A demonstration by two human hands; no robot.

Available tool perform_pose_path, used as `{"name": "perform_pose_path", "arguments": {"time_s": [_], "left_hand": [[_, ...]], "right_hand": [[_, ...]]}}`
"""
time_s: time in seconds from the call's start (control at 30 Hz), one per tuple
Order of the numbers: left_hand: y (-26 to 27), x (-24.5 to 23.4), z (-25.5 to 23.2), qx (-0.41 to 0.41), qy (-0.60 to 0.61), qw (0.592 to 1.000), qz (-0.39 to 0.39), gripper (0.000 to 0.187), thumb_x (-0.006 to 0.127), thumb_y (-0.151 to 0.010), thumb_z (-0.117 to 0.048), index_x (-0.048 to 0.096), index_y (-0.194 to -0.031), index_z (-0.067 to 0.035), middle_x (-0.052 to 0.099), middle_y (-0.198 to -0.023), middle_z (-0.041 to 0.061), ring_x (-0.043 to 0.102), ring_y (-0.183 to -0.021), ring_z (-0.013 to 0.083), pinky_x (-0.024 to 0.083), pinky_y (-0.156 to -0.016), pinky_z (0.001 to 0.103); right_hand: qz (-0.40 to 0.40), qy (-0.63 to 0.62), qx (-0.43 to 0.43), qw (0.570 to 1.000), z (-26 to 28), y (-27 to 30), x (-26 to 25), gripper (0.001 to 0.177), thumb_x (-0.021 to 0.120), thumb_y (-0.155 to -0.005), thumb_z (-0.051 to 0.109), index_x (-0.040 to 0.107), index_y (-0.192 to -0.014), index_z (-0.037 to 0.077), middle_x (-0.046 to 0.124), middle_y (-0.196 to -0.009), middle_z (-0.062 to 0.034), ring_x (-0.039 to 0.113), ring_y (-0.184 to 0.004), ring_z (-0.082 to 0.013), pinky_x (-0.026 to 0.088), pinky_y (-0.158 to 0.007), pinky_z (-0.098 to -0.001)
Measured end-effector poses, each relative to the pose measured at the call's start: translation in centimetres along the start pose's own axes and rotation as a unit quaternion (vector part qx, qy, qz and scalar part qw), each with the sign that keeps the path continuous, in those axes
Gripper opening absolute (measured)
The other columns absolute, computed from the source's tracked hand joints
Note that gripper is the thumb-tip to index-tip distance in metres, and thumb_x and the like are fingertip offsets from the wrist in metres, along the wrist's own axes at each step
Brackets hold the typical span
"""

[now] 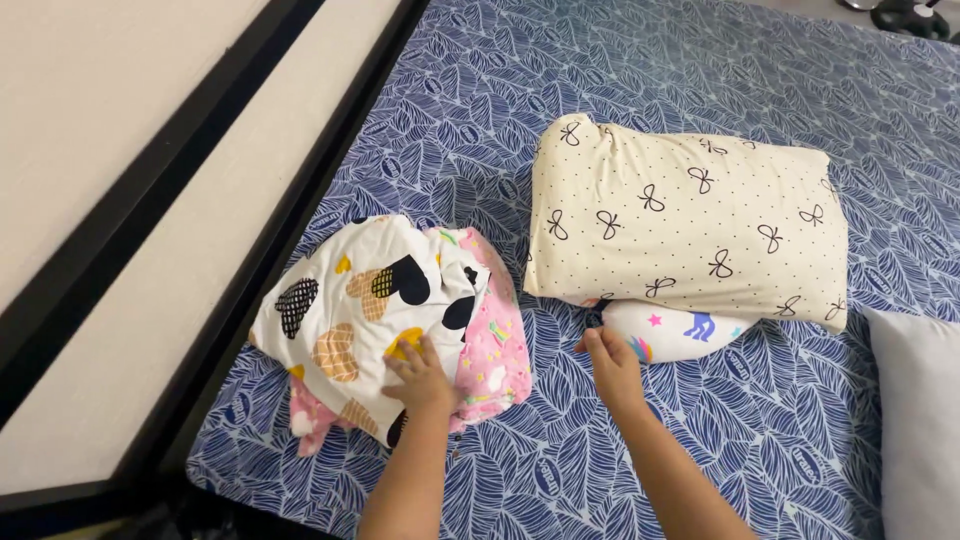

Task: The person puts a pillowcase on a blue pillow and then puts another pillowcase on a black pillow, smoothing them by hand.

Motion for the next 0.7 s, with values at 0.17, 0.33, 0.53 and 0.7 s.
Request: {"name": "perform_pose_path", "arguments": {"time_s": [0.17, 0.33, 0.53, 0.7], "left_hand": [[-3.2, -1.6, 2.9, 0.172, 0.077, 0.933, -0.306, 0.076, 0.076, -0.082, -0.025, 0.045, -0.151, -0.015, 0.057, -0.144, 0.015, 0.051, -0.137, 0.0402, 0.05, -0.107, 0.051], [-0.5, -11.6, 9.7, 0.062, 0.208, 0.914, -0.343, 0.052, 0.074, -0.072, -0.013, 0.066, -0.123, -0.017, 0.073, -0.109, 0.016, 0.069, -0.097, 0.0391, 0.053, -0.084, 0.049], [14.3, -31.0, 7.5, 0.205, 0.188, 0.784, -0.555, 0.029, 0.066, -0.08, -0.007, 0.073, -0.107, -0.014, 0.075, -0.102, 0.012, 0.07, -0.094, 0.0383, 0.054, -0.081, 0.049], [26.4, -39.1, 3.0, 0.3, 0.297, 0.672, -0.608, 0.027, 0.061, -0.079, 0.001, 0.069, -0.102, -0.01, 0.074, -0.099, 0.012, 0.071, -0.093, 0.0338, 0.055, -0.082, 0.042]], "right_hand": [[0.035, 0.019, 0.013, 0.999, -0.7, 0.6, 0.4, 0.032, 0.056, -0.104, 0.03, 0.069, -0.087, 0.006, 0.052, -0.067, 0.0038, 0.038, -0.059, -0.0046, 0.032, -0.054, -0.0248], [0.049, 0.023, 0.006, 0.998, 2.2, 0.6, 1.4, 0.033, 0.054, -0.105, 0.031, 0.069, -0.088, 0.006, 0.049, -0.068, 0.0039, 0.036, -0.06, -0.0052, 0.032, -0.055, -0.0249], [0.099, 0.014, -0.092, 0.991, 9.7, 0.7, 4.1, 0.03, 0.059, -0.103, 0.031, 0.066, -0.1, 0.002, 0.065, -0.091, -0.0025, 0.055, -0.086, -0.0094, 0.047, -0.079, -0.0269], [0.197, 0.054, -0.238, 0.949, 18.8, 5.2, 12.1, 0.126, 0.094, -0.073, 0.037, 0.008, -0.156, -0.005, 0.025, -0.158, -0.0288, 0.031, -0.147, -0.0414, 0.032, -0.115, -0.044]]}}
Point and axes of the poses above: each hand's wrist, its own y-axis away from the middle knuckle, its own x-axis out of the palm, z = x × y, the point moved 10 cm from there along -y, towards the middle knuckle
